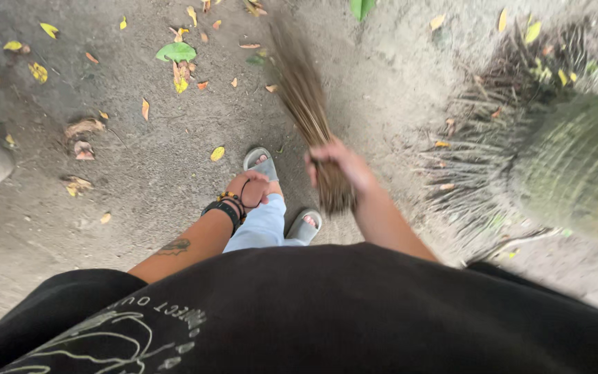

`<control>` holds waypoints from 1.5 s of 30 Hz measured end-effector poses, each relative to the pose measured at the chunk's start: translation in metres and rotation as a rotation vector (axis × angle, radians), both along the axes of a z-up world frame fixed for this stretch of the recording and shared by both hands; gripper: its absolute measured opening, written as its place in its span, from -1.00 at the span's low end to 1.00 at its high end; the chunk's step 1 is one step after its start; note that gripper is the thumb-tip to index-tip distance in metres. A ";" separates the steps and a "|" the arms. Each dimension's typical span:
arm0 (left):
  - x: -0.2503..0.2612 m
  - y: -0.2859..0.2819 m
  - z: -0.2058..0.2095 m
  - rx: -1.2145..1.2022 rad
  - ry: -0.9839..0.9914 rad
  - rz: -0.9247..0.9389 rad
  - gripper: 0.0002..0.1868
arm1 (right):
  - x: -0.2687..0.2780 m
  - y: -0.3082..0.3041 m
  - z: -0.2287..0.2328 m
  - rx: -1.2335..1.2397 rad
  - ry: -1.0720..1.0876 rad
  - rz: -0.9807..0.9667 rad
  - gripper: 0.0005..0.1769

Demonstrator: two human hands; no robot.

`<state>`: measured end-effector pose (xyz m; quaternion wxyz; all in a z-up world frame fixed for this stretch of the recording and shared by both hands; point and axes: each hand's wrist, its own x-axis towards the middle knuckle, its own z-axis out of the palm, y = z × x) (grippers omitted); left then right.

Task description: The person sweeps dry leaves and debris from a dirt and concrete outdoor area using a hand broom, moving around various potted plants and garden features.

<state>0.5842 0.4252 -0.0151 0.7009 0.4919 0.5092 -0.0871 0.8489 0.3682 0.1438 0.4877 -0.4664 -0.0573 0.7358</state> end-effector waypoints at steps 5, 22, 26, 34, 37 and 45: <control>-0.021 0.004 0.016 -0.132 0.017 0.108 -0.69 | -0.007 -0.083 -0.007 -0.783 0.149 -0.574 -0.87; -0.029 -0.001 0.004 -0.161 0.024 0.653 -0.75 | -0.044 0.145 -0.006 -0.212 0.102 -0.124 -0.83; 0.005 0.017 0.020 -0.260 -0.297 1.023 -0.76 | 0.013 0.174 -0.049 -0.410 0.075 -0.247 -0.88; 0.049 0.068 0.042 -0.195 -0.077 1.069 -0.73 | -0.048 0.323 -0.058 -0.364 0.593 0.211 -0.80; 0.082 0.072 0.046 -0.250 -0.001 1.068 -0.71 | -0.006 0.283 -0.008 -0.168 0.495 0.342 -0.71; 0.144 0.069 0.070 -0.157 0.033 1.009 -0.72 | 0.106 0.308 -0.083 -0.529 0.130 -0.130 -0.72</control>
